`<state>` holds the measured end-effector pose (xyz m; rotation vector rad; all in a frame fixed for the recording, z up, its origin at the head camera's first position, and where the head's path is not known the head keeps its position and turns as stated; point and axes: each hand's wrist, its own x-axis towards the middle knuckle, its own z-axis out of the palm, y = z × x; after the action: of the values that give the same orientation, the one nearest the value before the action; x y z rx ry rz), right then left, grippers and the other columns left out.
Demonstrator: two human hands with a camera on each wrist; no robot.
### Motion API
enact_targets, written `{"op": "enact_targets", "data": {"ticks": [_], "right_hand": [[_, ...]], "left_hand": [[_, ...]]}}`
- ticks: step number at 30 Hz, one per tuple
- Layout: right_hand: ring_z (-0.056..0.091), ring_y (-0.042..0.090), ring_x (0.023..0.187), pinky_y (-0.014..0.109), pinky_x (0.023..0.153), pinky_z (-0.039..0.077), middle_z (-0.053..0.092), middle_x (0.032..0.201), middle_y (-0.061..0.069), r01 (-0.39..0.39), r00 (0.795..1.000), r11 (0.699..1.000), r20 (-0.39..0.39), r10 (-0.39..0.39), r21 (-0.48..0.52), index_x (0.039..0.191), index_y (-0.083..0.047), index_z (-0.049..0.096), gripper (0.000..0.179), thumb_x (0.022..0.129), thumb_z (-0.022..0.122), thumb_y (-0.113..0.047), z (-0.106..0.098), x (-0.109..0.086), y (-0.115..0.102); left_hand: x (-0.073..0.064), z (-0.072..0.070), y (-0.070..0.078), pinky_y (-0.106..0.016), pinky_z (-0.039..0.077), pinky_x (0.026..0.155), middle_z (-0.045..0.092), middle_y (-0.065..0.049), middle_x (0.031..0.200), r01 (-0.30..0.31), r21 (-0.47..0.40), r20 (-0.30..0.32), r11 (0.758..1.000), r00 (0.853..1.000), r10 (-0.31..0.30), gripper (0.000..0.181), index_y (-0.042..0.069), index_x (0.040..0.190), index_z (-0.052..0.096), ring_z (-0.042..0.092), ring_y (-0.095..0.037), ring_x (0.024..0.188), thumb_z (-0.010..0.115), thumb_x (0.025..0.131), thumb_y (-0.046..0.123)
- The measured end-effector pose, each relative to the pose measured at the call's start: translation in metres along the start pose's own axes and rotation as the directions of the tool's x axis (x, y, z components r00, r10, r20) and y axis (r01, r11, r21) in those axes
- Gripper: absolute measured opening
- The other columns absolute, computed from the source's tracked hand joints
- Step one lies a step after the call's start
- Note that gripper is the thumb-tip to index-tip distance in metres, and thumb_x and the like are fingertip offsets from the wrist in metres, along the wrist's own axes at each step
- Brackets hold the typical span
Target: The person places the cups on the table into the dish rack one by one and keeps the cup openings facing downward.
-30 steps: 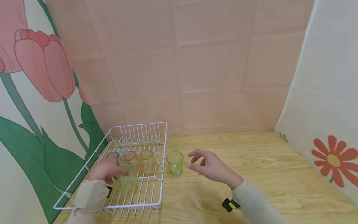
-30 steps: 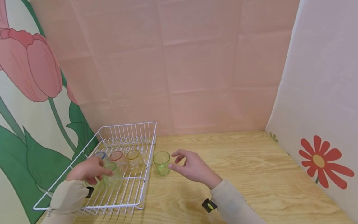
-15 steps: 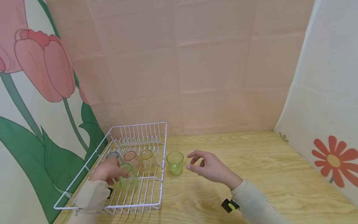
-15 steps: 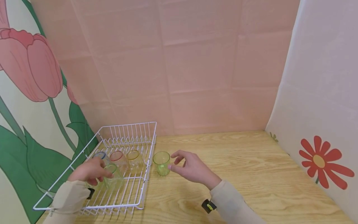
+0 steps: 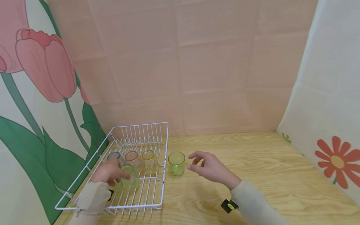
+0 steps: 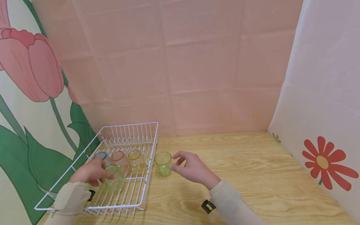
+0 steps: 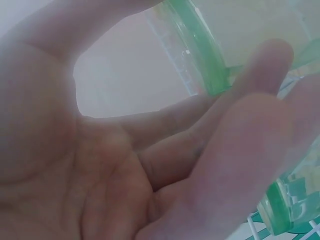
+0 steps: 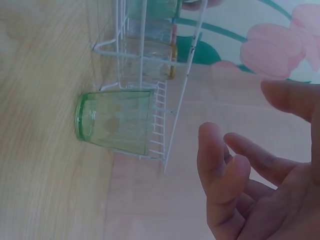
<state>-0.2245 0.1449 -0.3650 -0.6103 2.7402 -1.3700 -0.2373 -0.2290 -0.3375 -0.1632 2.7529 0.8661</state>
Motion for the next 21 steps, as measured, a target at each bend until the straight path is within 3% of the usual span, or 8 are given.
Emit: {"op": "enact_targets", "data": {"ticks": [4, 8, 10, 13, 15, 16, 21], "right_hand": [[0.061, 0.017, 0.061, 0.033, 0.055, 0.053, 0.066, 0.093, 0.005, -0.047, 0.998, 0.999, -0.045, 0.046, -0.018, 0.119, -0.011, 0.066, 0.035, 0.093, 0.072, -0.033, 0.003, 0.004, 0.003], [0.061, 0.015, 0.067, 0.032, 0.058, 0.052, 0.068, 0.089, 0.004, -0.099, 0.989, 0.993, -0.116, 0.091, -0.063, 0.114, -0.010, 0.068, 0.032, 0.092, 0.073, -0.032, 0.008, 0.011, 0.010], [0.062, 0.014, 0.070, 0.032, 0.059, 0.051, 0.068, 0.086, 0.004, -0.119, 0.984, 0.988, -0.147, 0.104, -0.099, 0.112, -0.010, 0.069, 0.030, 0.091, 0.073, -0.032, 0.012, 0.016, 0.015], [0.062, 0.015, 0.070, 0.033, 0.059, 0.052, 0.068, 0.085, 0.004, -0.151, 0.977, 0.979, -0.169, 0.127, -0.138, 0.111, -0.010, 0.069, 0.030, 0.092, 0.072, -0.032, 0.017, 0.026, 0.021], [0.063, 0.015, 0.071, 0.034, 0.060, 0.052, 0.069, 0.087, 0.004, -0.170, 0.974, 0.972, -0.177, 0.140, -0.165, 0.113, -0.009, 0.069, 0.032, 0.092, 0.071, -0.033, 0.020, 0.033, 0.026], [0.063, 0.016, 0.072, 0.034, 0.060, 0.052, 0.069, 0.087, 0.005, -0.178, 0.973, 0.969, -0.179, 0.147, -0.170, 0.113, -0.008, 0.069, 0.033, 0.092, 0.070, -0.034, 0.021, 0.037, 0.028], [0.065, 0.018, 0.075, 0.035, 0.060, 0.053, 0.070, 0.092, 0.007, -0.213, 0.965, 0.961, -0.190, 0.179, -0.175, 0.117, -0.006, 0.067, 0.039, 0.092, 0.070, -0.036, 0.029, 0.053, 0.040]], "left_hand": [[-0.002, -0.002, 0.000, -0.022, 0.039, 0.042, 0.063, -0.014, 0.073, -0.012, 0.012, 0.007, 1.000, 1.000, 0.012, 0.041, 0.005, 0.077, 0.050, 0.036, -0.009, 0.043, 0.087, 0.075, 0.022], [-0.010, -0.008, 0.004, -0.026, 0.041, 0.045, 0.060, -0.013, 0.083, -0.027, 0.036, -0.013, 0.999, 1.000, 0.027, 0.048, 0.001, 0.092, 0.050, 0.039, -0.012, 0.045, 0.086, 0.075, 0.028], [-0.015, -0.012, 0.009, -0.031, 0.045, 0.050, 0.061, -0.016, 0.092, -0.071, 0.090, -0.038, 0.993, 0.997, 0.074, 0.053, -0.003, 0.103, 0.053, 0.047, -0.016, 0.053, 0.084, 0.077, 0.030], [-0.023, -0.014, 0.021, -0.038, 0.049, 0.063, 0.062, -0.014, 0.100, -0.172, 0.167, -0.079, 0.971, 0.979, 0.187, 0.053, -0.004, 0.111, 0.057, 0.056, -0.022, 0.071, 0.078, 0.082, 0.035], [-0.027, -0.013, 0.032, -0.039, 0.049, 0.070, 0.064, -0.011, 0.100, -0.242, 0.190, -0.102, 0.951, 0.959, 0.265, 0.049, -0.003, 0.112, 0.060, 0.058, -0.022, 0.081, 0.074, 0.086, 0.037], [-0.028, -0.011, 0.038, -0.039, 0.048, 0.069, 0.063, -0.008, 0.091, -0.267, 0.178, -0.110, 0.947, 0.951, 0.289, 0.045, -0.001, 0.111, 0.061, 0.057, -0.022, 0.077, 0.071, 0.087, 0.036], [-0.032, 0.005, 0.064, -0.039, 0.051, 0.073, 0.065, -0.004, 0.090, -0.326, 0.101, -0.130, 0.940, 0.932, 0.338, 0.050, -0.001, 0.126, 0.059, 0.060, -0.018, 0.079, 0.069, 0.091, 0.033]]}}
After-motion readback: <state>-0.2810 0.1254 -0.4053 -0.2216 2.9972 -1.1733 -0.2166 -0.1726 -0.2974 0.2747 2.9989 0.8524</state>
